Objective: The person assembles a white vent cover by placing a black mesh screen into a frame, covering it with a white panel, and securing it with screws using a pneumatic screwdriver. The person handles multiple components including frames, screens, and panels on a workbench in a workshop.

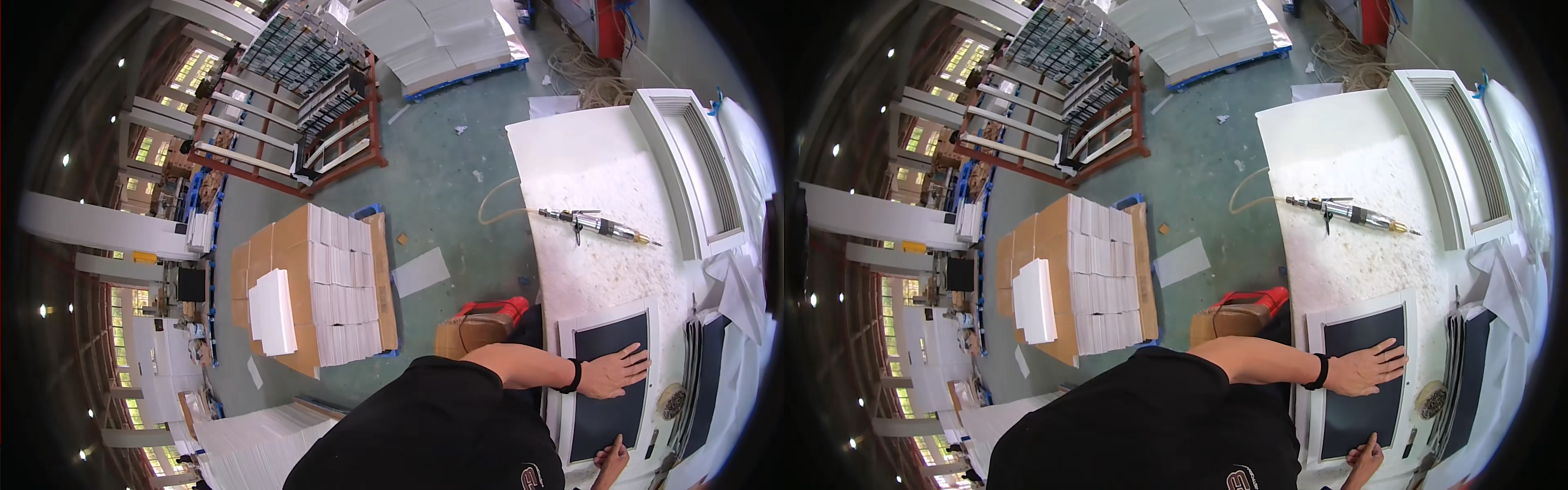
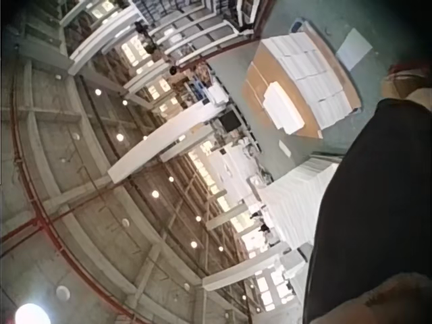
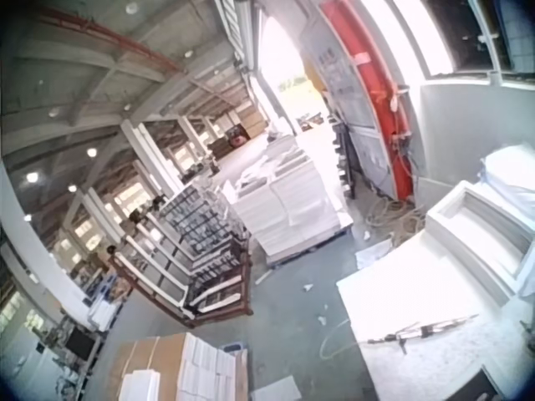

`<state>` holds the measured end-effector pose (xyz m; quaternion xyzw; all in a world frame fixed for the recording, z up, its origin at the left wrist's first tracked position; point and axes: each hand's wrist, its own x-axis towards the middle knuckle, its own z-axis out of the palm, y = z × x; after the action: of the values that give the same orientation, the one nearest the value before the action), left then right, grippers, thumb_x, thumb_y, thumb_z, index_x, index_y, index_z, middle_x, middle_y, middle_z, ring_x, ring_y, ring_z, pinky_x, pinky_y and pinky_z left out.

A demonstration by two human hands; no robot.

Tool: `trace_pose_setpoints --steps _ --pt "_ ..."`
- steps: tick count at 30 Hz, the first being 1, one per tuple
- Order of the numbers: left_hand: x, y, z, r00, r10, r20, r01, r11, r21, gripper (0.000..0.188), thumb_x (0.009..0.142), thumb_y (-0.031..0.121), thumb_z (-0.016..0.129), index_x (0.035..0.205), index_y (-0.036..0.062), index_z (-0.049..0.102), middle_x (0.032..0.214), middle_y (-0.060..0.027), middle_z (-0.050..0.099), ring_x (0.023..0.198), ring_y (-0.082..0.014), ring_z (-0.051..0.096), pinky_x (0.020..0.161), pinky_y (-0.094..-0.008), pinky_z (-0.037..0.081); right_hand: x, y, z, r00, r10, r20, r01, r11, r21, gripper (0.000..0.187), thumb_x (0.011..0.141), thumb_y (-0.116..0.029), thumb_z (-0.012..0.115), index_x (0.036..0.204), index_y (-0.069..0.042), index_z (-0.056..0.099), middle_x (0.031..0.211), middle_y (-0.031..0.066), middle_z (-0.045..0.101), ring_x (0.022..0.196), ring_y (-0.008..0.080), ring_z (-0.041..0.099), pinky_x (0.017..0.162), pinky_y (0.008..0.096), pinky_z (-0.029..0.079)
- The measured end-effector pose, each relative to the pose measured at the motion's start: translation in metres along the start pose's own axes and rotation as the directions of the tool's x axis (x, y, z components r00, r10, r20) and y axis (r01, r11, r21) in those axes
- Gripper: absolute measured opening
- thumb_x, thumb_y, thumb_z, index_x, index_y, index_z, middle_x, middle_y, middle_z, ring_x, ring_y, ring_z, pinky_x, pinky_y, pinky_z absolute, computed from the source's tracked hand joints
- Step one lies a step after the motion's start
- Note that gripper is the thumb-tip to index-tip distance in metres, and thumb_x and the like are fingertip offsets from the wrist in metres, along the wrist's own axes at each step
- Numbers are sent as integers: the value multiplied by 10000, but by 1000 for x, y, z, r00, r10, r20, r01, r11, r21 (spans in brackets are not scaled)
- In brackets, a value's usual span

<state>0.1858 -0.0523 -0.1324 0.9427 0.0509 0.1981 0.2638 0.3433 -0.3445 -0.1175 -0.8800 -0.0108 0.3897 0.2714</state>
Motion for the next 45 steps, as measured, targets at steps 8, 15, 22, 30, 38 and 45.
trace_pose_setpoints --steps 8,15,22,30,38,45 --pt "-2 5 13 995 89 -33 -88 996 28 607 945 363 604 1458 47 524 1603 -188 377 1556 -412 183 1272 -622 33 -5 -7 3 999 20 -28 -20 1000 11 616 981 -592 631 687 -58 538 510 89 573 356 182 536 341 315 444" --pt "19 9 -15 974 38 225 -28 998 -48 620 959 320 605 1511 70 478 1605 -164 402 1536 -403 256 1249 -602 149 -41 -51 12 999 -5 -31 8 995 96 520 1008 -415 666 693 -6 609 542 62 553 455 155 597 426 286 440" --pt "35 23 -22 937 -7 348 -22 997 80 655 981 301 590 1579 114 399 1658 -130 304 1556 -375 204 1259 -589 119 -96 -56 20 981 -181 -76 155 951 -266 430 866 -440 798 846 -85 556 736 80 626 685 287 640 614 405 484" --pt "30 27 -19 929 18 369 -67 990 120 677 998 301 573 1604 103 345 1685 -170 240 1563 -421 164 1252 -607 103 -113 -37 36 967 -210 -146 165 949 -269 400 895 -410 766 839 -83 542 768 101 632 712 342 630 616 448 469" --pt "-7 -11 -56 955 -186 230 113 947 300 774 989 346 604 1599 -6 280 1646 -325 215 1527 -499 199 1254 -585 121 -117 -24 29 966 -248 -78 239 965 -110 331 840 -287 821 843 -85 559 731 63 594 665 257 612 611 395 466" --pt "-11 -9 -45 975 -138 174 72 937 341 747 996 319 590 1605 10 287 1663 -299 205 1539 -479 180 1260 -566 115 -111 -12 17 927 -374 -18 372 924 -85 329 868 -323 790 904 -57 601 848 119 677 796 343 660 679 437 501"
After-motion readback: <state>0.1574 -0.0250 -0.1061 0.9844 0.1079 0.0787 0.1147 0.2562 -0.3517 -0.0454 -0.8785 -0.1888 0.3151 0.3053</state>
